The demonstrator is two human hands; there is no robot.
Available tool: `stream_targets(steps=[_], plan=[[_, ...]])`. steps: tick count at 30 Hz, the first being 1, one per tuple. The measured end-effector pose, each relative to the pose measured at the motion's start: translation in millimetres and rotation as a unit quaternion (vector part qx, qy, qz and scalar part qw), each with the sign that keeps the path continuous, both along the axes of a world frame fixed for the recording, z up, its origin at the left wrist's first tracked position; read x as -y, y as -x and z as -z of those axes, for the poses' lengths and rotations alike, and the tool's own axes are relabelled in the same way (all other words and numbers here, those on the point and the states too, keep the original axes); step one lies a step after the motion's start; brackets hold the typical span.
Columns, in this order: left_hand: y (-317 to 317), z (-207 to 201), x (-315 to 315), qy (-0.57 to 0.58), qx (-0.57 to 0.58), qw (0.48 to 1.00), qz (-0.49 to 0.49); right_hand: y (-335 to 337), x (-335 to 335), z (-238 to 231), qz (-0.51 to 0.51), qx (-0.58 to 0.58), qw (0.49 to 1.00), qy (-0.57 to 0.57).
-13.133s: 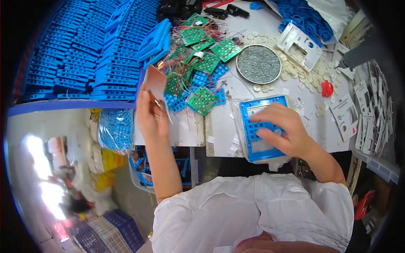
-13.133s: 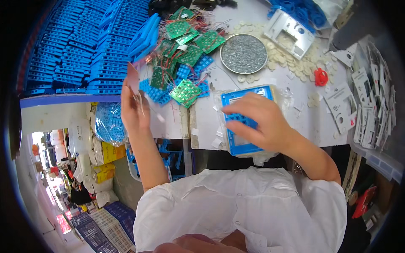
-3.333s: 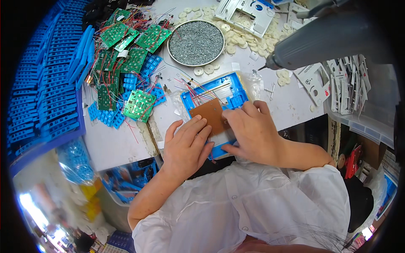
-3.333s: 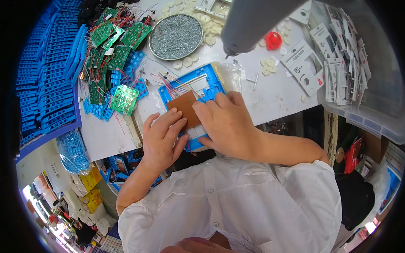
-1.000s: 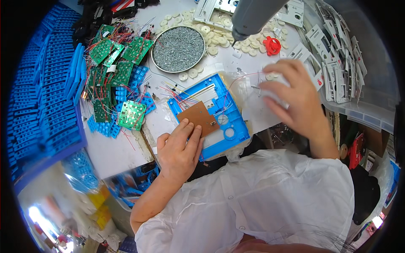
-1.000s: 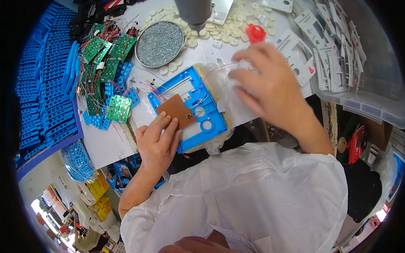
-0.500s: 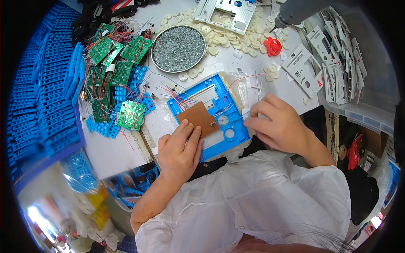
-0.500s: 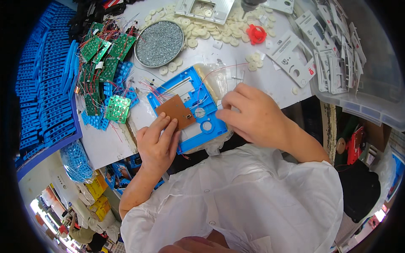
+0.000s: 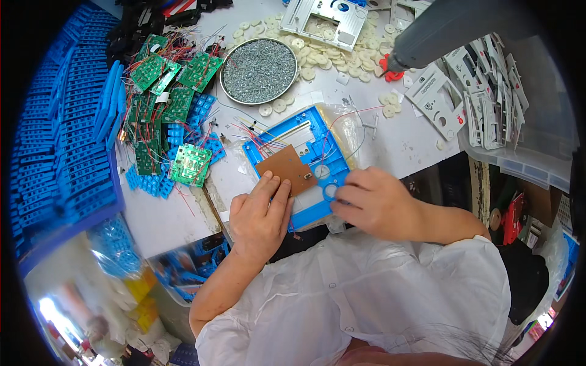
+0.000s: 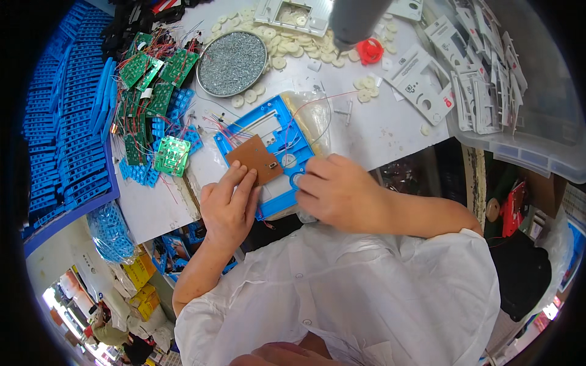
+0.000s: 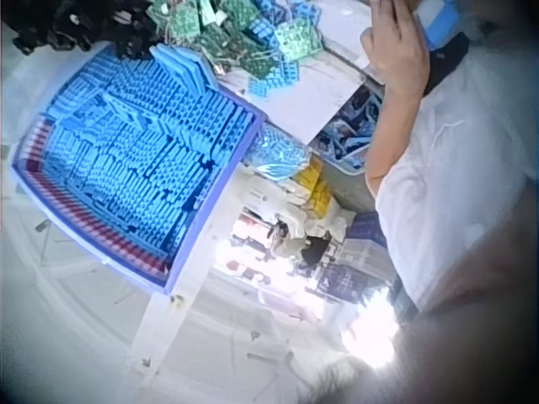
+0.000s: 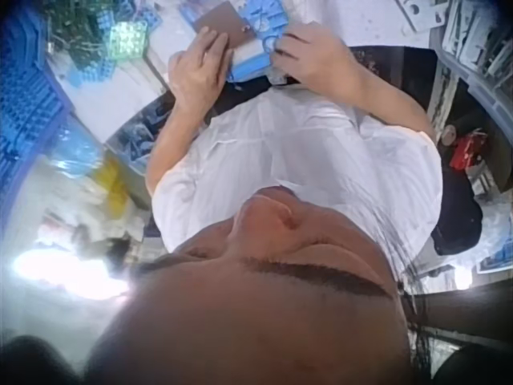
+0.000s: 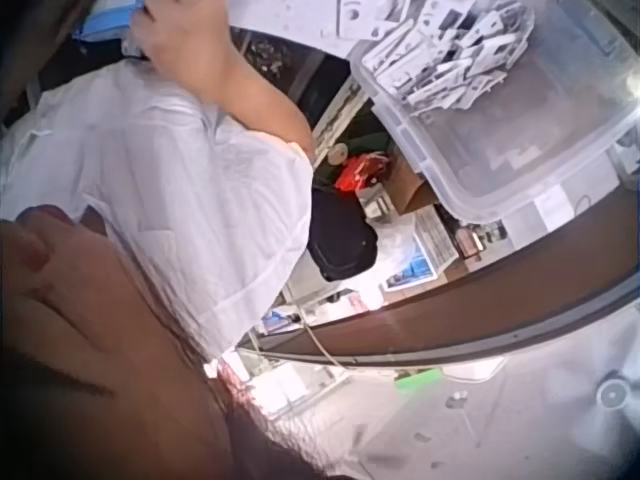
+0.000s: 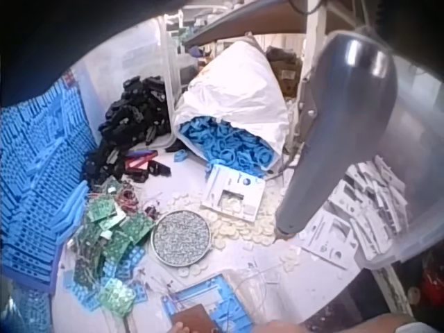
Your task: Assemble electronic components into a blue plastic casing using a glue gun.
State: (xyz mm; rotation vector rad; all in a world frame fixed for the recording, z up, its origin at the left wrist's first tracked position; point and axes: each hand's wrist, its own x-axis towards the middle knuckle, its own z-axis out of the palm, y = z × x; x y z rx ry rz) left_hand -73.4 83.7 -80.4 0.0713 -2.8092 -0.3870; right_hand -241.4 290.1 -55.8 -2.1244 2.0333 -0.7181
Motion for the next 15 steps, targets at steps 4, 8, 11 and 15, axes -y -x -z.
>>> stream_targets(steps=[4, 8, 11, 15], plan=[[-0.7, -2.0, -0.9, -0.015, -0.004, 1.000, -0.002, -13.3, 12.3, -0.1, 0.003, 0.007, 0.999, -0.047], [-0.6, 1.4, -0.1, -0.021, -0.008, 1.000, 0.000, -26.7, 18.8, 7.6, 0.006, -0.002, 1.000, -0.022], [-2.1, -0.3, -2.3, -0.020, -0.004, 1.000, -0.004, -36.5, 27.6, 14.3, 0.012, -0.002, 1.000, -0.013], [0.8, -9.0, -0.7, 0.008, 0.019, 1.000, 0.015, -45.0, 28.1, 20.6, 0.039, 0.034, 0.998, 0.020]])
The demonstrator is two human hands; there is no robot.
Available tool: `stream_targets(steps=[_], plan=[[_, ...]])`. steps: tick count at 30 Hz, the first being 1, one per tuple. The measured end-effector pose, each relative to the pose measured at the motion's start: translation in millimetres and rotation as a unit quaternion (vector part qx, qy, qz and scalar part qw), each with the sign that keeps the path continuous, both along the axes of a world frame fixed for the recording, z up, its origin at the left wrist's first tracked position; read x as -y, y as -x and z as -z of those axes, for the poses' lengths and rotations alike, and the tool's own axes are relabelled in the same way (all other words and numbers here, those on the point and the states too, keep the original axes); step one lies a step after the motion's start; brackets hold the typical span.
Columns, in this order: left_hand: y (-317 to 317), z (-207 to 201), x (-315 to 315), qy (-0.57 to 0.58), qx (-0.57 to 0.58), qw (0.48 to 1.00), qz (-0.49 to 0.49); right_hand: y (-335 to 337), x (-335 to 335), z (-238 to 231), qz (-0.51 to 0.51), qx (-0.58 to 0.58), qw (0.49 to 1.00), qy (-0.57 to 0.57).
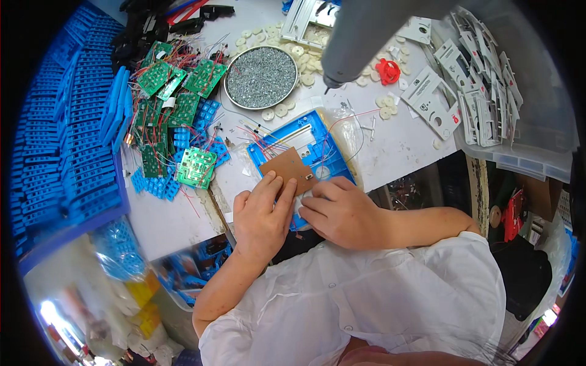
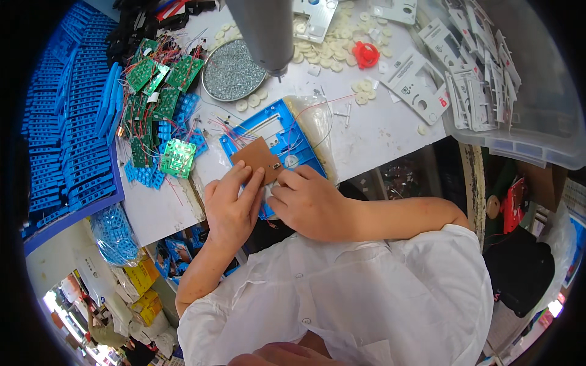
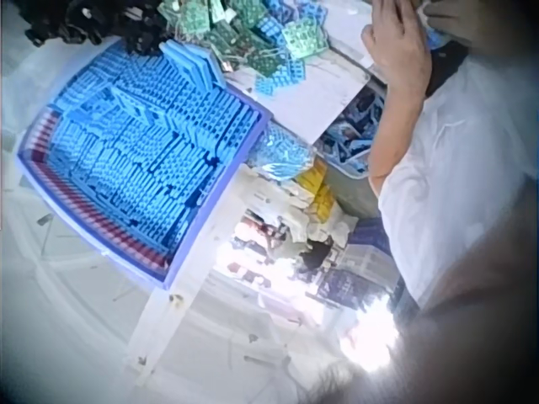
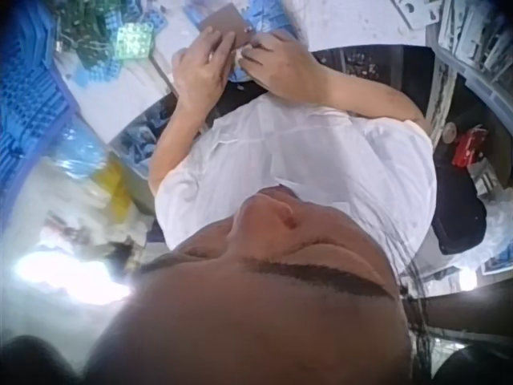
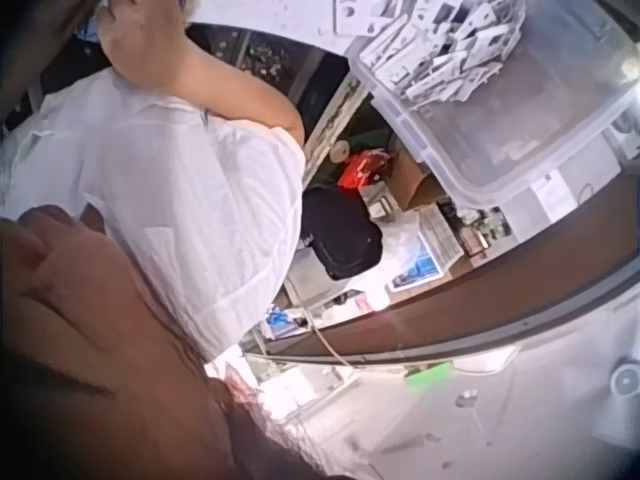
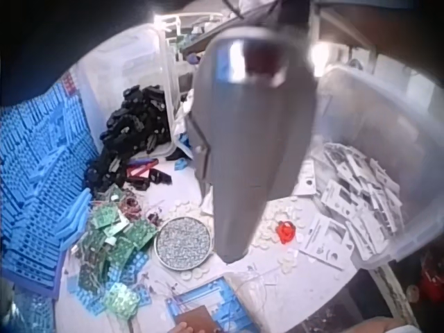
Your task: Assemble electronic components into a blue plastic casing using a glue gun.
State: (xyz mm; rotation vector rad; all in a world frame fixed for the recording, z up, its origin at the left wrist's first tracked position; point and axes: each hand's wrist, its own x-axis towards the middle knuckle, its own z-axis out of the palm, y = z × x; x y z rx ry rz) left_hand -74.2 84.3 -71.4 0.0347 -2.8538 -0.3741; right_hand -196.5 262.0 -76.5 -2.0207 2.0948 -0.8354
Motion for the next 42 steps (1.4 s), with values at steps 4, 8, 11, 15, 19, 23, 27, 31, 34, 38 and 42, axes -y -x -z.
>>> stream_targets(steps=[4, 8, 11, 15, 19, 23, 27, 31, 34, 38, 42], plan=[[2.8, -7.0, -1.4, 0.020, 0.018, 0.999, 0.020, 12.7, -16.8, -14.6, -0.002, 0.047, 0.999, 0.006], [1.1, -5.8, 6.5, 0.003, 0.002, 0.999, 0.033, 31.9, -13.7, -13.7, 0.032, 0.002, 0.998, 0.051], [-3.3, 2.7, 6.3, -0.002, -0.017, 1.000, 0.025, 37.0, -2.5, -9.7, 0.036, -0.029, 0.997, 0.056], [-2.6, -1.3, 4.7, 0.013, -0.022, 0.999, 0.026, 34.2, -1.2, -3.8, 0.021, -0.047, 0.999, 0.014], [-3.1, -3.9, 3.5, 0.000, -0.003, 1.000, 0.030, 33.1, -5.7, -5.6, 0.017, -0.036, 0.999, 0.004], [-4.4, -6.2, 2.4, -0.014, 0.007, 1.000, 0.023, 33.3, -4.5, -2.9, 0.015, -0.029, 0.999, 0.001], [-5.5, -3.5, -0.4, -0.018, 0.008, 1.000, 0.018, 35.6, -3.3, -4.3, 0.025, -0.051, 0.998, -0.015], [-8.2, -4.9, -4.0, 0.001, 0.044, 0.999, 0.012, 34.3, -2.4, -10.5, 0.026, -0.061, 0.997, -0.041], [-10.5, -3.5, -3.4, -0.006, 0.065, 0.998, 0.016, 33.6, -3.5, -10.7, 0.022, -0.074, 0.995, -0.060], [-10.5, -3.7, -3.4, -0.010, 0.074, 0.997, 0.019, 33.8, -4.8, -11.0, 0.007, -0.089, 0.992, -0.083], [-2.4, -16.5, 0.1, -0.024, 0.087, 0.995, 0.029, 35.9, -6.0, -15.8, 0.012, -0.059, 0.995, -0.085]])
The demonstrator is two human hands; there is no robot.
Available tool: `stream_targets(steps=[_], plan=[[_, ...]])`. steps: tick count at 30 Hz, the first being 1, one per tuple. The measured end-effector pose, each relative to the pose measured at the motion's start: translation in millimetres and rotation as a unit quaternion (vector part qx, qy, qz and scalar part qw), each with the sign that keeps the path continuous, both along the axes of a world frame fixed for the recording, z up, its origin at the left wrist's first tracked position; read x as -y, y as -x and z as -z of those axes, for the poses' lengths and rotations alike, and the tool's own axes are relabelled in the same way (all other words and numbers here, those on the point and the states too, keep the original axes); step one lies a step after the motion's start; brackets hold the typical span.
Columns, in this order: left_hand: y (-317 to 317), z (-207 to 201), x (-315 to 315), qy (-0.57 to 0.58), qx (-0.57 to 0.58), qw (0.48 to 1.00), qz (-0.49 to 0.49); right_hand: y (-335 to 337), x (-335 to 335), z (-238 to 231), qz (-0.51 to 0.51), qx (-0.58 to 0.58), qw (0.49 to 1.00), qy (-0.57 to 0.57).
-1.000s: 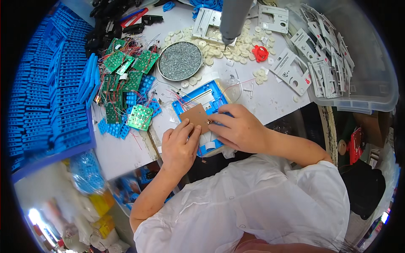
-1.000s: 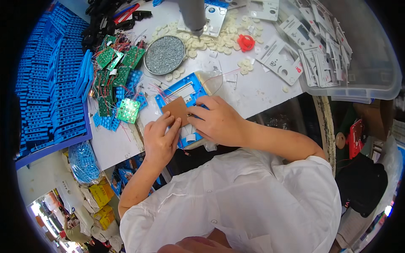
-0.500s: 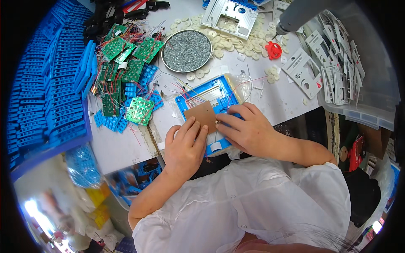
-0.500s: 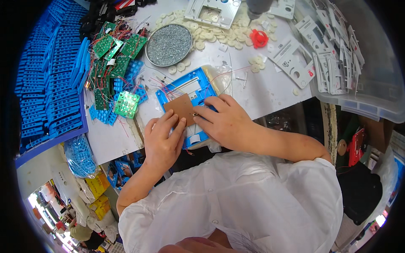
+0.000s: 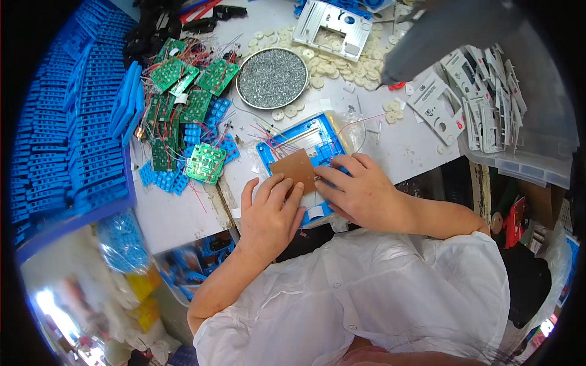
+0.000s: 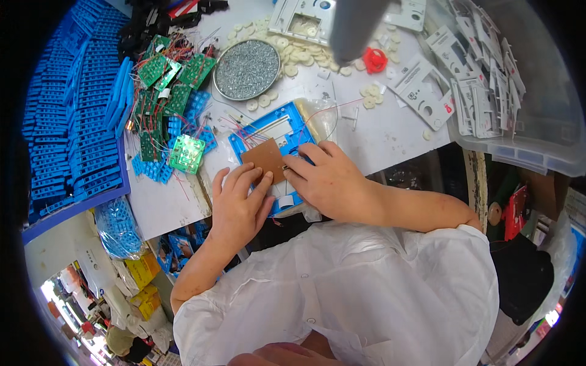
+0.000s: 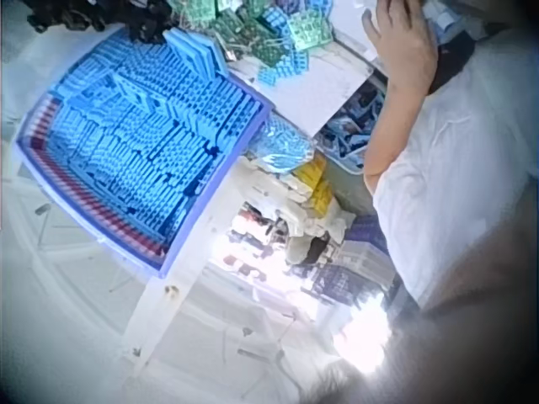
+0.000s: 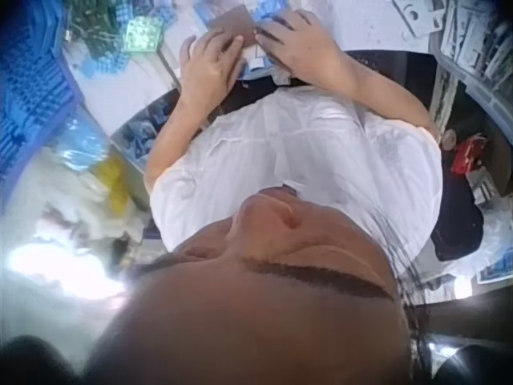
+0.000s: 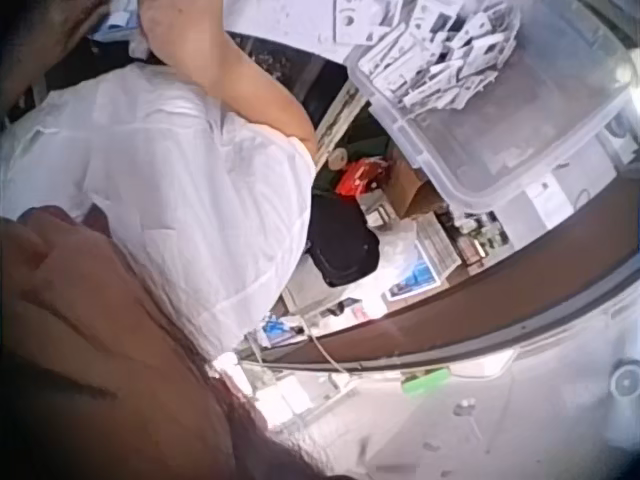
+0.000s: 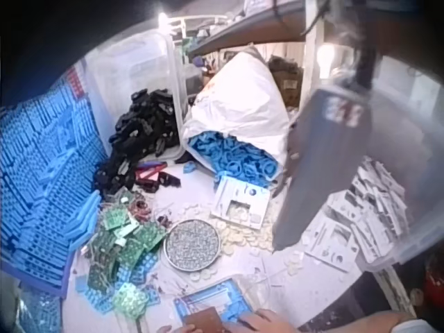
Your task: Assemble electronic components into a blue plastic casing using a glue gun.
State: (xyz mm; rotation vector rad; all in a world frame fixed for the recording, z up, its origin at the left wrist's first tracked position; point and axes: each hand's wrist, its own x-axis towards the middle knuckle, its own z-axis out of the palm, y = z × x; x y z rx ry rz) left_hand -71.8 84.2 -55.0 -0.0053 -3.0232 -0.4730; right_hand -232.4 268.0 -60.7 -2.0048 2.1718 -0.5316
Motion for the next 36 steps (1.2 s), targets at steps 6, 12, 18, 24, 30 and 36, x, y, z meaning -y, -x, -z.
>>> stream_targets(steps=[6, 12, 18, 24, 30, 36], plan=[[37.7, -24.9, 45.4, -0.185, -0.043, 0.980, 0.053, 38.1, -11.2, -19.4, 0.032, 0.141, 0.956, 0.254], [167.1, 38.8, 123.5, 0.071, -0.150, 0.986, -0.031, 88.0, 32.2, -71.8, 0.113, 0.278, 0.851, 0.431], [180.7, 70.4, 150.0, 0.109, -0.097, 0.989, -0.027, 101.3, 68.4, -88.2, 0.019, 0.393, 0.828, 0.399], [190.5, 61.0, 143.9, 0.045, -0.119, 0.992, 0.002, 98.5, 59.8, -76.0, 0.075, 0.351, 0.834, 0.420], [181.0, 4.3, 101.1, 0.088, -0.035, 0.995, -0.042, 105.4, 59.1, -71.9, 0.066, 0.423, 0.818, 0.385], [155.2, -21.1, 98.0, 0.028, -0.114, 0.993, -0.018, 112.0, 61.9, -58.9, 0.008, 0.571, 0.746, 0.342]])
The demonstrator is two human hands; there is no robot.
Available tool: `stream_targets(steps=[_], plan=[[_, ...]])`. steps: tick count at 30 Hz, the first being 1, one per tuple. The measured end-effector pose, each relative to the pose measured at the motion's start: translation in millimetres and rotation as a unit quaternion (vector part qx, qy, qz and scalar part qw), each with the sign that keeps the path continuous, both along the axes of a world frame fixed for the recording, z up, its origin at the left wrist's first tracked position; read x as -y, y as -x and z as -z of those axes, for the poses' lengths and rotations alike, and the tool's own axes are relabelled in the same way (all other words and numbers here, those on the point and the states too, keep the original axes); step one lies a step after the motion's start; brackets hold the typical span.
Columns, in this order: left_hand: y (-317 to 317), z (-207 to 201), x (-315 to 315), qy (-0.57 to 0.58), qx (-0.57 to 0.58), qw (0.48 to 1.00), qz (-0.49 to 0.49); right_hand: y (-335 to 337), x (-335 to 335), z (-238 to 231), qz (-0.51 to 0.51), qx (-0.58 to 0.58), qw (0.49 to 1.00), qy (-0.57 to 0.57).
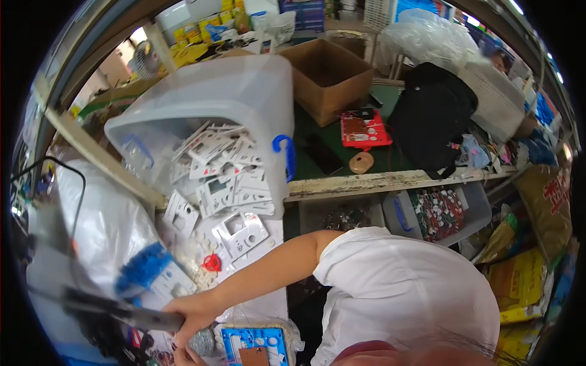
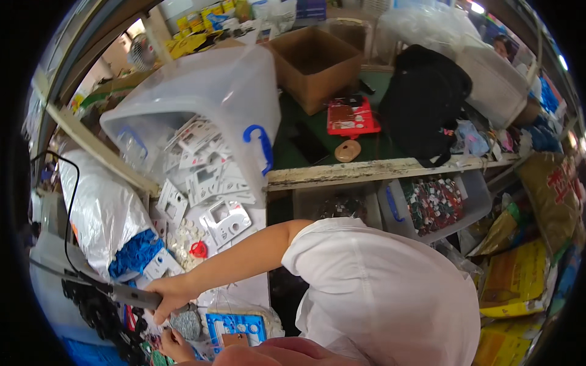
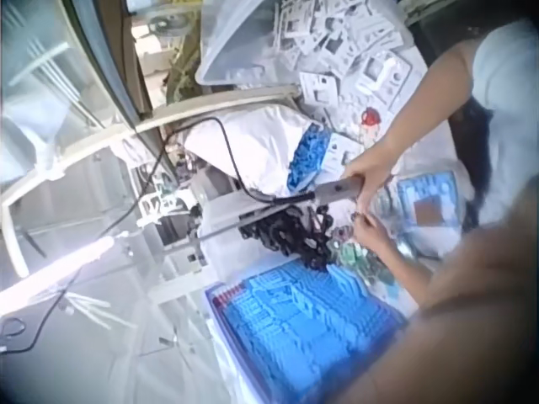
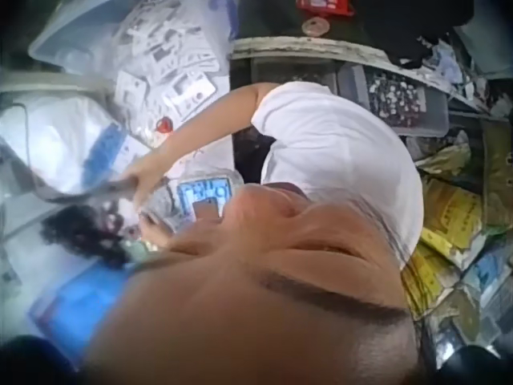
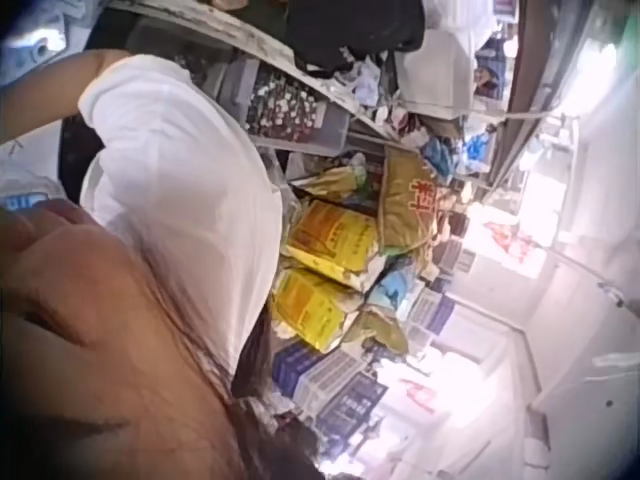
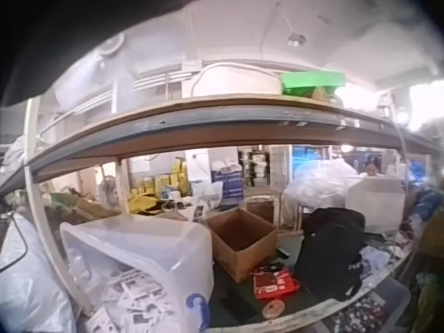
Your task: Assemble electronic components into a blue plastic casing using a glue gun.
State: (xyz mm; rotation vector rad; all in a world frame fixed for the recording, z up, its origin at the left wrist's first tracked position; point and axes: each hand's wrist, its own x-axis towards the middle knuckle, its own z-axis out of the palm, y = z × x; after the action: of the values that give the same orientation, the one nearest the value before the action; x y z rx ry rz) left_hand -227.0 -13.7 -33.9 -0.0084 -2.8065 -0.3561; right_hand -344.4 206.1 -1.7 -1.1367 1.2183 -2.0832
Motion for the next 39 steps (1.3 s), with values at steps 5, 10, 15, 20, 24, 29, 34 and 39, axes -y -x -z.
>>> stream_targets(steps=[5, 10, 15, 20, 24, 29, 34, 39], plan=[[-74.9, 11.3, -47.9, -0.089, -0.090, 0.991, 0.039, -27.7, 4.4, 2.5, -0.003, 0.034, 0.999, -0.021], [-104.5, 1.8, -107.2, -0.230, -0.045, 0.972, 0.001, -62.6, -10.4, -19.0, -0.143, 0.175, 0.974, -0.026], [-128.3, 17.5, -112.3, -0.251, -0.118, 0.958, -0.072, -85.9, -0.1, -13.7, -0.170, 0.179, 0.969, 0.031], [-124.6, 18.0, -115.8, -0.272, -0.153, 0.947, -0.079, -83.1, -1.4, -13.4, -0.176, 0.141, 0.974, 0.017], [-129.7, 24.0, -115.7, -0.236, -0.161, 0.956, -0.071, -85.8, -5.8, -10.2, -0.199, 0.144, 0.969, 0.001], [-140.8, 27.0, -124.5, -0.208, -0.143, 0.964, -0.087, -96.8, -5.4, 7.3, -0.212, 0.119, 0.969, 0.046], [-158.9, 33.9, -102.3, -0.139, -0.052, 0.983, -0.108, -94.2, -5.6, 17.1, -0.175, 0.120, 0.976, 0.039], [-154.3, 37.6, -80.7, -0.186, -0.077, 0.975, -0.092, -88.0, -3.9, 22.3, -0.152, 0.100, 0.983, -0.029]])
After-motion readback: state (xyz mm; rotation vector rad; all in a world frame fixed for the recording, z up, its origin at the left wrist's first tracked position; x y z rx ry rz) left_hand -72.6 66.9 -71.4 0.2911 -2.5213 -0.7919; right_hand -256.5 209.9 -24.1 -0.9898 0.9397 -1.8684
